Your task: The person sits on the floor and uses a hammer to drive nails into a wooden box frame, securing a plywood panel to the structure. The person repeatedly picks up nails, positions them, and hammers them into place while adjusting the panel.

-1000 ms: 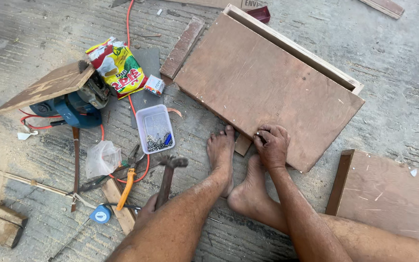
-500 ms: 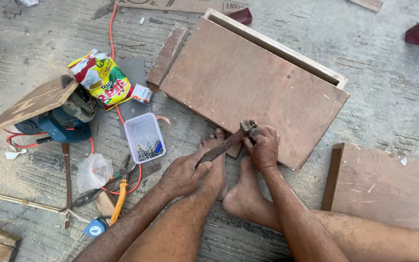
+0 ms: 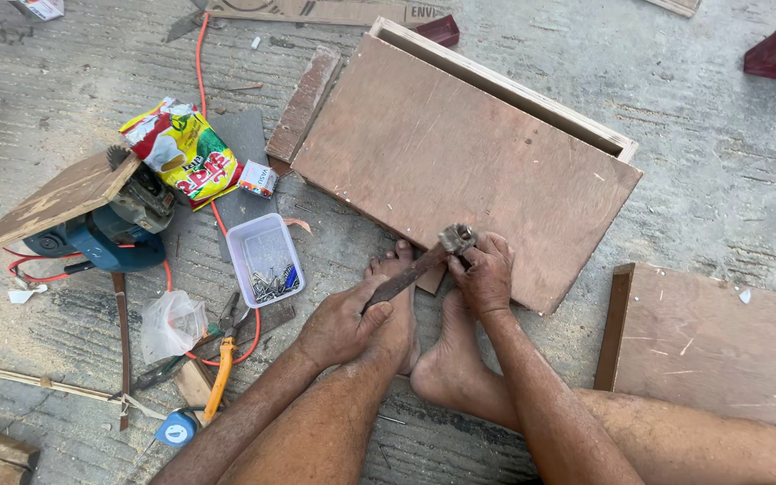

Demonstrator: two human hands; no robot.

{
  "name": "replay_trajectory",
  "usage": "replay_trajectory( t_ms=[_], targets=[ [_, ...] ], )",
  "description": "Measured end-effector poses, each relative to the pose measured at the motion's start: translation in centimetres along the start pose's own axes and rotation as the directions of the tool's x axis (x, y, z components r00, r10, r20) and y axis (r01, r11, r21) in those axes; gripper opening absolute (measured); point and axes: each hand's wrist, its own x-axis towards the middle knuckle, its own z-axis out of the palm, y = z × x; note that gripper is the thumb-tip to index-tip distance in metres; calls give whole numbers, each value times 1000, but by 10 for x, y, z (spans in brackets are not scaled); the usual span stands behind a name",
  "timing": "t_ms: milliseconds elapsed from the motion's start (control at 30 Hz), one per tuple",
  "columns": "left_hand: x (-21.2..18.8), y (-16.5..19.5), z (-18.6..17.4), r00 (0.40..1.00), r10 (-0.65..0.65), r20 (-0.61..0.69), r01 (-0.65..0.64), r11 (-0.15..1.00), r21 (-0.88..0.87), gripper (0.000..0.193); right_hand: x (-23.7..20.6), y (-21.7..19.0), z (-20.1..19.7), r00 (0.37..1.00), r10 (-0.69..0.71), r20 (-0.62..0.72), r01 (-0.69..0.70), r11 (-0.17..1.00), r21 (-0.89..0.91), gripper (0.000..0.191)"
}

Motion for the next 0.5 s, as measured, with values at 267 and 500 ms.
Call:
replay_trajectory(
  t_ms=[267,500],
  targets=[
    [5,-12,10,997,-44,-70,37,994,-107,60,5,-4,-21,1000,-20,4,20,990,142,26],
    [-7,-8,-11,992,48,-120,-67,985,-157,66,-14,66,-66,781,337,-527,-551,769,-324,85]
  ],
)
